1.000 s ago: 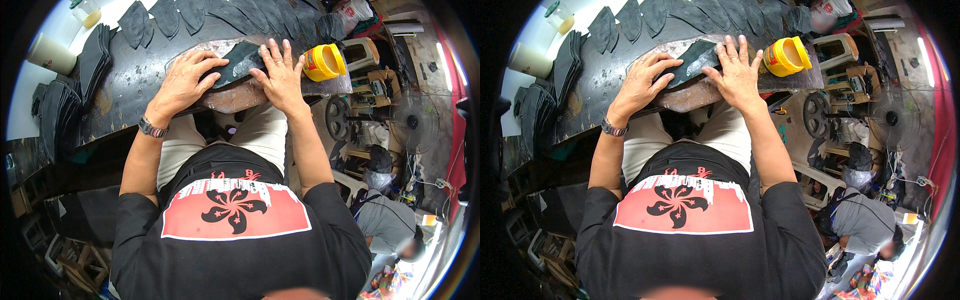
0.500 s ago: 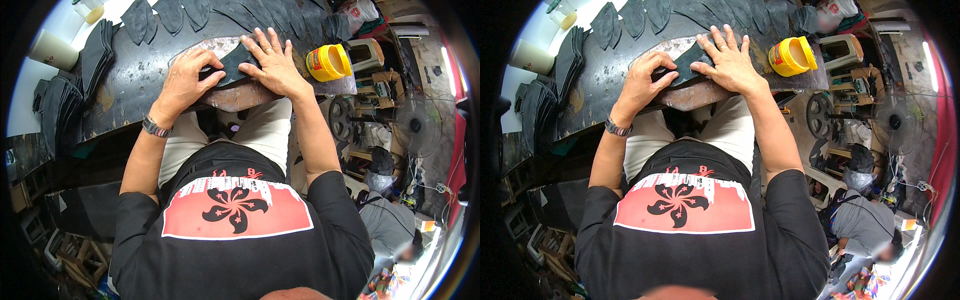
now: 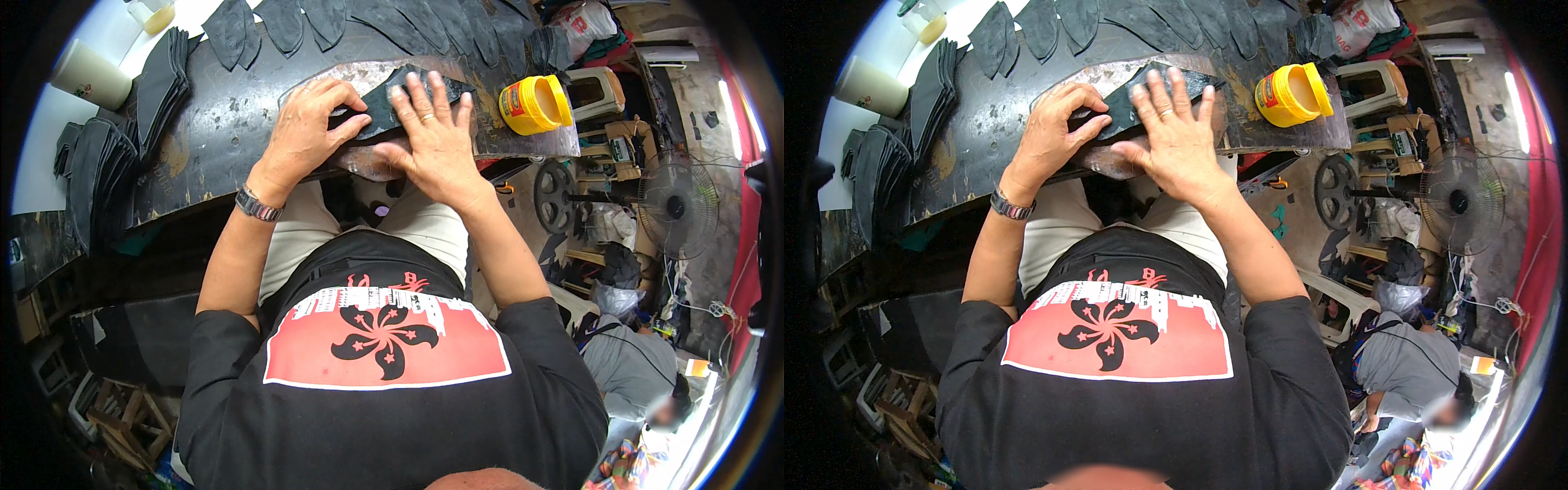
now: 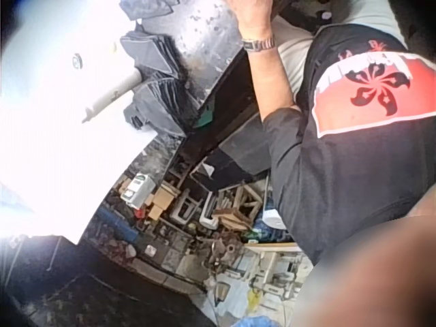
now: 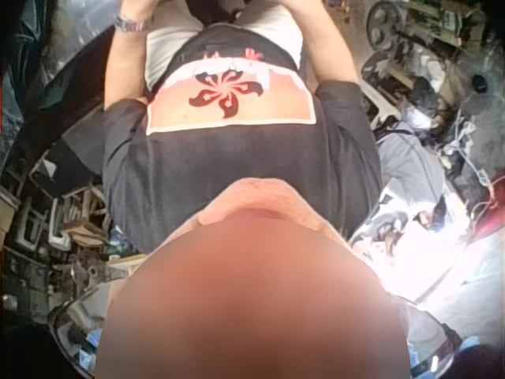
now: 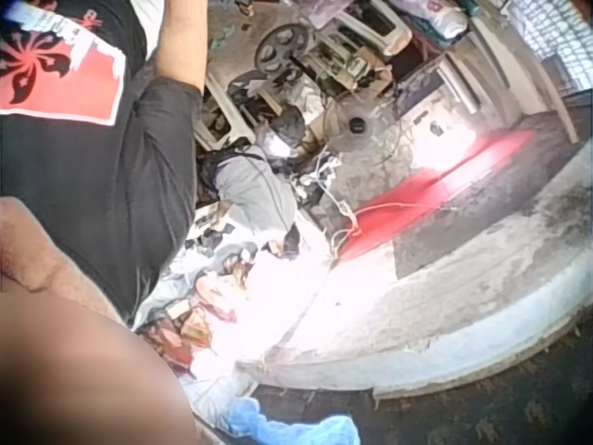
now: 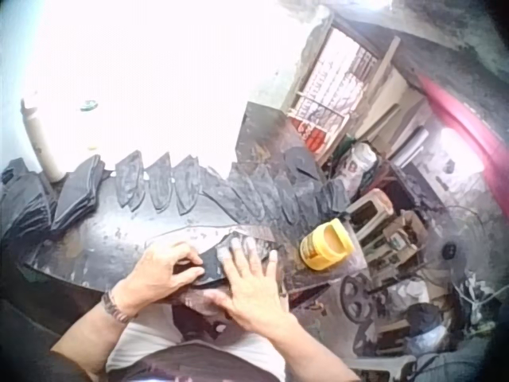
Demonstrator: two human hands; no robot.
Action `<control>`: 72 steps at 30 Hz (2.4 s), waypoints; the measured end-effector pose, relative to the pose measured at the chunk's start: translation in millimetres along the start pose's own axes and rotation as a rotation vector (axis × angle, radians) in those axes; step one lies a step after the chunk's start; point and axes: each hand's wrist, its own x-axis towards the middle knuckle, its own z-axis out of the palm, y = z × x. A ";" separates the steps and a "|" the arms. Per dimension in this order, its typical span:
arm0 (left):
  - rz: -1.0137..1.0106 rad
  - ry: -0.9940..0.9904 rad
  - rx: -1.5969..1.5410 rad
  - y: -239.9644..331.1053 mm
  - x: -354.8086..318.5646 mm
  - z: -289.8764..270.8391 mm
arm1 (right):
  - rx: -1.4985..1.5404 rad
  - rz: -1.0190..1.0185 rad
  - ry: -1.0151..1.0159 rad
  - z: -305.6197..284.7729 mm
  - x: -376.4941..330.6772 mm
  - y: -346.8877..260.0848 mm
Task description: The person repeatedly rubs the surface of black shoe parts with their hands on a workbench. They handle multiple pieces one at a time, turning them over and rubbing different areas, then placing them back on the table.
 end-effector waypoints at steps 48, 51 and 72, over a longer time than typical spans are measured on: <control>0.112 -0.516 -0.086 -64.5 77.9 0.8 | -0.002 -0.027 0.069 6.4 6.1 -25.2; 0.141 -0.486 0.013 -69.6 79.0 1.6 | 0.011 -0.068 0.074 5.3 3.9 -29.7; 0.221 -0.318 0.106 -58.1 70.4 7.7 | 0.095 0.193 -0.016 8.7 -14.4 -24.6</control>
